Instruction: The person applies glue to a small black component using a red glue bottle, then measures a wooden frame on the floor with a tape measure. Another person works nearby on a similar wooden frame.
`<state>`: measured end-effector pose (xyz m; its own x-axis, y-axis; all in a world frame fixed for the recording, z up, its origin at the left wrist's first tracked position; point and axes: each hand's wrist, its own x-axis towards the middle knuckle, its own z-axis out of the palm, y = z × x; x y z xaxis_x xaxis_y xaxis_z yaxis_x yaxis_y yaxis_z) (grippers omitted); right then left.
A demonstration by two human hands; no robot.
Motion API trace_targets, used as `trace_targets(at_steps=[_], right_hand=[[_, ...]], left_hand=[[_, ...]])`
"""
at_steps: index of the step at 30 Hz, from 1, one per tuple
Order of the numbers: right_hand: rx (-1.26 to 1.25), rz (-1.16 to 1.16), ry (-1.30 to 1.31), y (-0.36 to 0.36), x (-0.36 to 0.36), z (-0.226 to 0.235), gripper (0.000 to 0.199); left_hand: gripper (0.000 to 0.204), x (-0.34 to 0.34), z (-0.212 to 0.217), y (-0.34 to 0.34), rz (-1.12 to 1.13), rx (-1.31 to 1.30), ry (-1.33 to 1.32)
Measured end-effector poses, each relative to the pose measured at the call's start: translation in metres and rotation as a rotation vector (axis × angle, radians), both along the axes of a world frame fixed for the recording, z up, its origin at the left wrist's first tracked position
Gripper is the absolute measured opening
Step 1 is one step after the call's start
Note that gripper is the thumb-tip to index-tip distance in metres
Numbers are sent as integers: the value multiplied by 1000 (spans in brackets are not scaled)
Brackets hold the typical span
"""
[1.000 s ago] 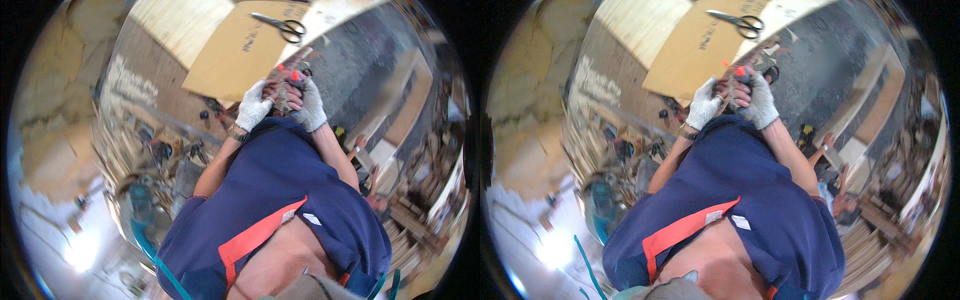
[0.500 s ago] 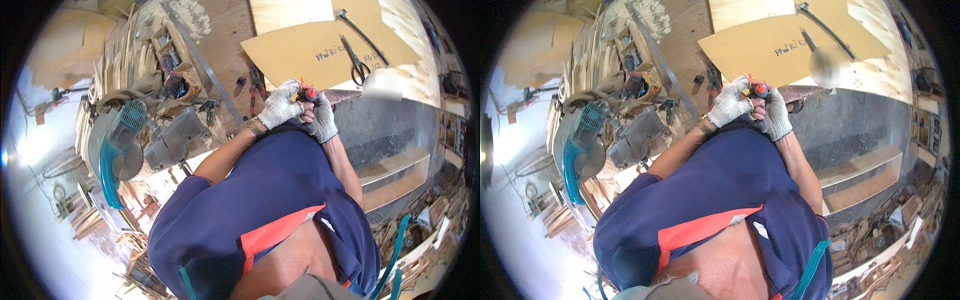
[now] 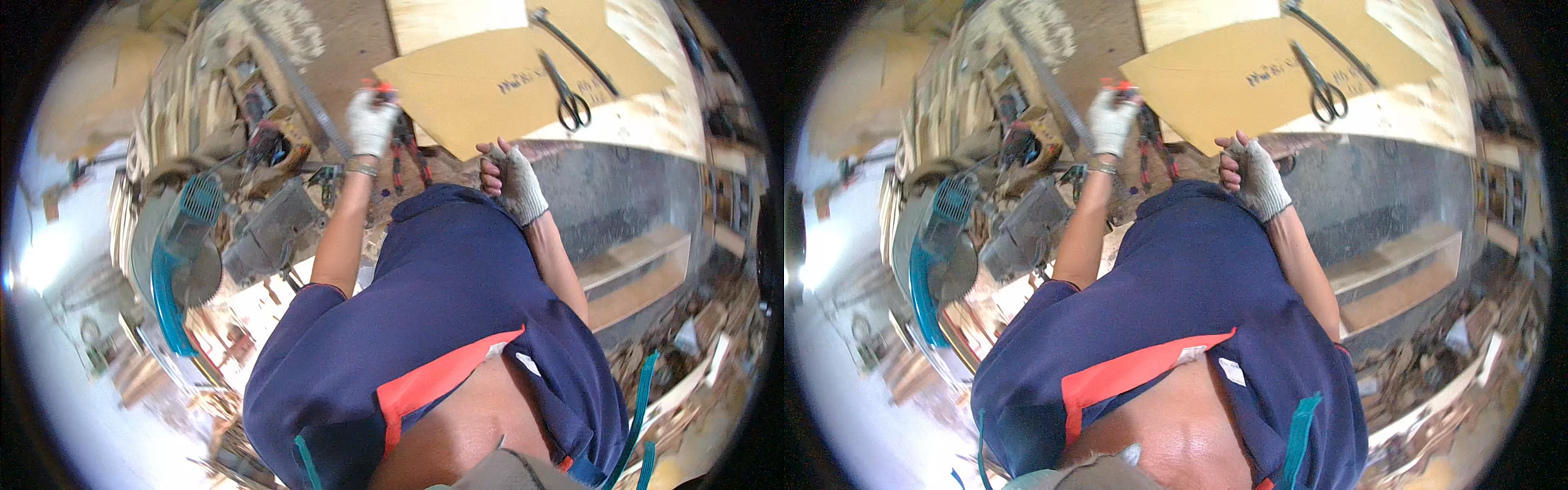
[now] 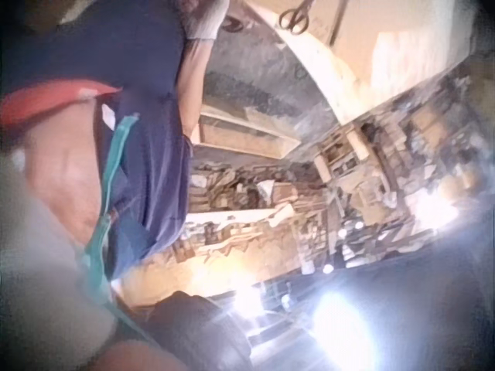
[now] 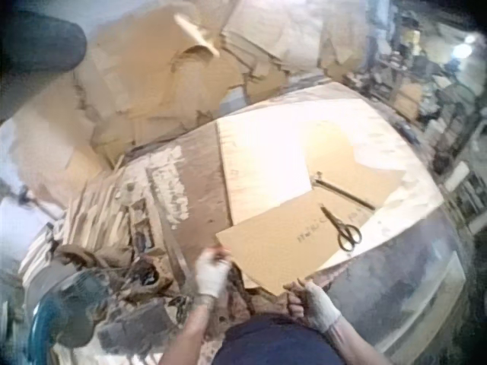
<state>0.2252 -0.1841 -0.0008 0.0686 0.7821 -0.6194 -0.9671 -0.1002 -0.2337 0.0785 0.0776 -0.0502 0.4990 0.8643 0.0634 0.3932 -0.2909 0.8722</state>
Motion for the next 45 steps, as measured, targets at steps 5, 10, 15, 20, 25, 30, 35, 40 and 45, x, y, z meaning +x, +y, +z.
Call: trace_targets(at_steps=[5,10,15,20,25,30,35,40,45], right_hand=[[-108,-228,-16,-50,4,-19,48],[-184,-478,61,-108,-20,-21,39],[-176,-614,65,-146,-48,-18,37],[-108,-672,111,-169,-59,-13,38],[-45,-766,79,-213,-82,-15,39],[-42,-952,68,-268,-114,-23,41],[-141,-1192,50,-334,-173,-95,48],[-556,-1370,178,-403,-308,-245,38],[-1044,-1321,286,-408,-478,-309,37]], left_hand=[[30,-41,-88,87,187,28,-13],[31,-50,-127,93,237,9,-101],[24,-48,-112,82,129,-17,-112],[41,-69,-100,102,46,-154,-104],[41,-82,-51,69,285,-18,250],[35,-80,-24,-32,130,370,225],[17,-75,-35,-158,-325,355,279],[20,-80,-50,-237,-641,251,265],[22,-60,-53,-272,-777,167,338]])
